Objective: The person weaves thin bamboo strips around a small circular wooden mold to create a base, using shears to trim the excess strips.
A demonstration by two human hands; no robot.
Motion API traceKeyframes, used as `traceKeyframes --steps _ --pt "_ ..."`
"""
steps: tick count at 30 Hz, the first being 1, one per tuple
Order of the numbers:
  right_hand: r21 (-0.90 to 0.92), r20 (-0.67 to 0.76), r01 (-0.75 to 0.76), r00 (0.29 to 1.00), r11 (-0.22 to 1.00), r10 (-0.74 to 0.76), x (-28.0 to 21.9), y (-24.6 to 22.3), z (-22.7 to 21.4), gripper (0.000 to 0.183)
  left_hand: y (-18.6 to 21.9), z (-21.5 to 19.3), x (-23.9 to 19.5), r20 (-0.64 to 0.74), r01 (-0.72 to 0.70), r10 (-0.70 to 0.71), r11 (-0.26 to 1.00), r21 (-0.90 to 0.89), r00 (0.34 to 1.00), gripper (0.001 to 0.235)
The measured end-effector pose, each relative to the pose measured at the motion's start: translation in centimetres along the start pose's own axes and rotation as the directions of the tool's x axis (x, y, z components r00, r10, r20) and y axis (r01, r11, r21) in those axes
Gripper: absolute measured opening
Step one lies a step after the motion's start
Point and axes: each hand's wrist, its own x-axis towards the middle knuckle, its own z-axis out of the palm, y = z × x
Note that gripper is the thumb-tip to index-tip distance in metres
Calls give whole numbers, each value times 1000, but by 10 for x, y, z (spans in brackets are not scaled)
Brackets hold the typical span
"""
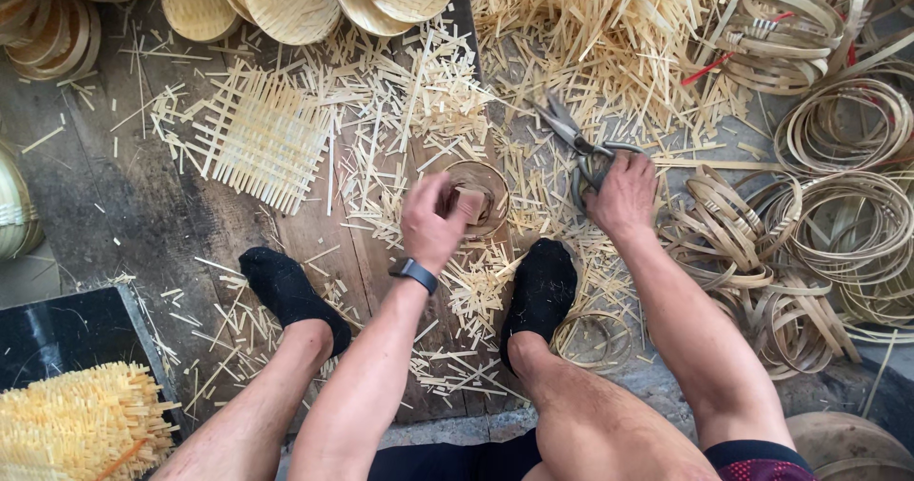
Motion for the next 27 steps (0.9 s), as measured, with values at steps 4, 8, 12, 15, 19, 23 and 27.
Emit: traceKeyframes --steps 4,8,12,15,19,23,27 --pt "626 579 -404 814 667 -50 0 -42 -6 45 -31 13 33 145 394 -383 917 -57 912 47" --pt "731 647 -556 748 396 -146 6 -81 -4 26 -42 13 54 352 506 -461 862 -41 814 39" --pt "671 733 -692 674 266 -96 18 -82 9 15 -45 8 64 435 641 -571 767 -19 696 37" --pt "648 744 -696 665 310 -62 23 -84 15 16 -42 9 66 417 708 -643 707 -1 643 38" --pt "701 638 -560 770 443 -36 19 -85 6 20 -41 10 59 404 723 -651 690 -37 643 38" --pt "760 437 -329 897 560 -66 -7 -81 -8 36 -50 16 36 383 677 -570 686 -265 727 37" --pt "763 646 -640 761 93 -65 -20 -76 0 31 -59 19 30 525 682 -445 564 -465 726 41"
